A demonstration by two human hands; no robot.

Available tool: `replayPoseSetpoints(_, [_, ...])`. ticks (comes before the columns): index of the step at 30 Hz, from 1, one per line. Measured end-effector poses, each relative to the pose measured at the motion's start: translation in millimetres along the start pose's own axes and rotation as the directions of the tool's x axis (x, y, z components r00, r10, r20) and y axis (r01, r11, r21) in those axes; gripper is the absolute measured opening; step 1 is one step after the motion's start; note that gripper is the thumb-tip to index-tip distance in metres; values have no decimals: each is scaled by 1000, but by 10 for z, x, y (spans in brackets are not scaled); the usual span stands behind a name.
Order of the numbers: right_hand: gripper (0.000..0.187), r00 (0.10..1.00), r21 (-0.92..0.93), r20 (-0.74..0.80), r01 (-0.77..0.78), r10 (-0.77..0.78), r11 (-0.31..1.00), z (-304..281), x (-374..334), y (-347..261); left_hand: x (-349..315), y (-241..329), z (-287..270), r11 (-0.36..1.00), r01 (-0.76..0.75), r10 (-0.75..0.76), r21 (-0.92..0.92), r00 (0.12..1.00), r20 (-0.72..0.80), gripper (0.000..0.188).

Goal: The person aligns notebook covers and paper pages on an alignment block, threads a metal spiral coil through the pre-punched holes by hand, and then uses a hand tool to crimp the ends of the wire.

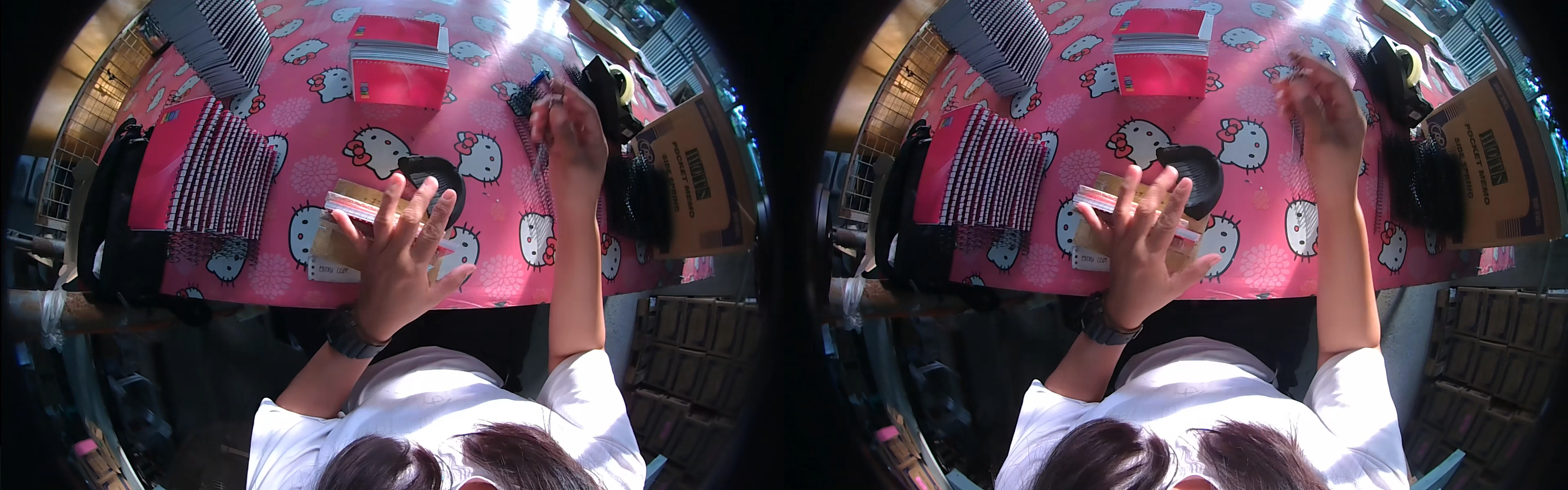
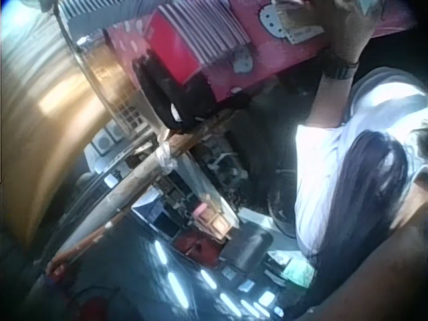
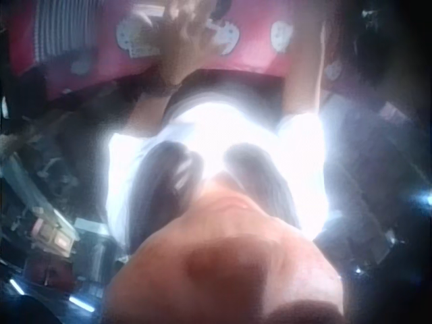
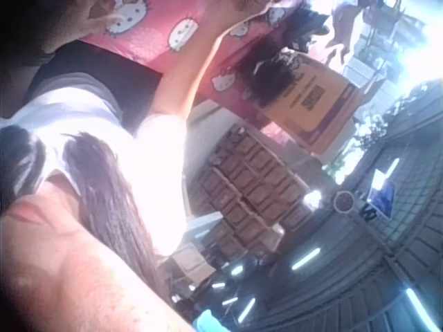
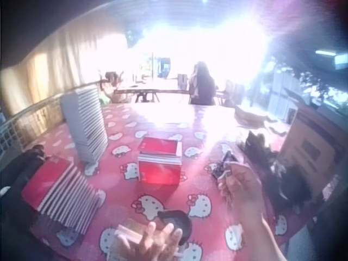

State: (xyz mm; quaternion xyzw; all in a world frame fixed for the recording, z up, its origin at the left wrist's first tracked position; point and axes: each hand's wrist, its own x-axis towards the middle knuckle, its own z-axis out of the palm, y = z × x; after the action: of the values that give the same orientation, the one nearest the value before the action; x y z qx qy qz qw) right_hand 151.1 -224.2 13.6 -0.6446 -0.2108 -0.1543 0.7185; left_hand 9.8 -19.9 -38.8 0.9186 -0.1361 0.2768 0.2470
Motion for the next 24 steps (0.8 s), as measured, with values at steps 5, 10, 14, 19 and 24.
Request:
replayPoseSetpoints(5, [27, 933, -280, 310, -96, 184, 955, 189, -761, -341, -7, 45, 163, 997, 33, -28, 65, 997, -76, 47])
replayPoseSetpoints(10, [29, 912, -299, 309, -175, 268, 938, 205, -1058, -299, 9, 82, 178, 998, 27, -23, 49, 996, -86, 45])
replayPoseSetpoints(14, [28, 893, -378, 373, -103, 253, 920, 253, -1034, -376, 6, 71, 133, 999, 15, -13, 51, 999, -37, 45])
replayPoseSetpoints(19, [34, 783, -447, 544, -34, 302, 894, 187, -982, -435, -8, 70, 97, 998, 23, -22, 53, 1000, -4, 47])
replayPoseSetpoints(24, [47, 825, -414, 454, -140, 337, 900, 208, -1001, -438, 94, 69, -120, 978, 36, -29, -203, 999, 36, 45])
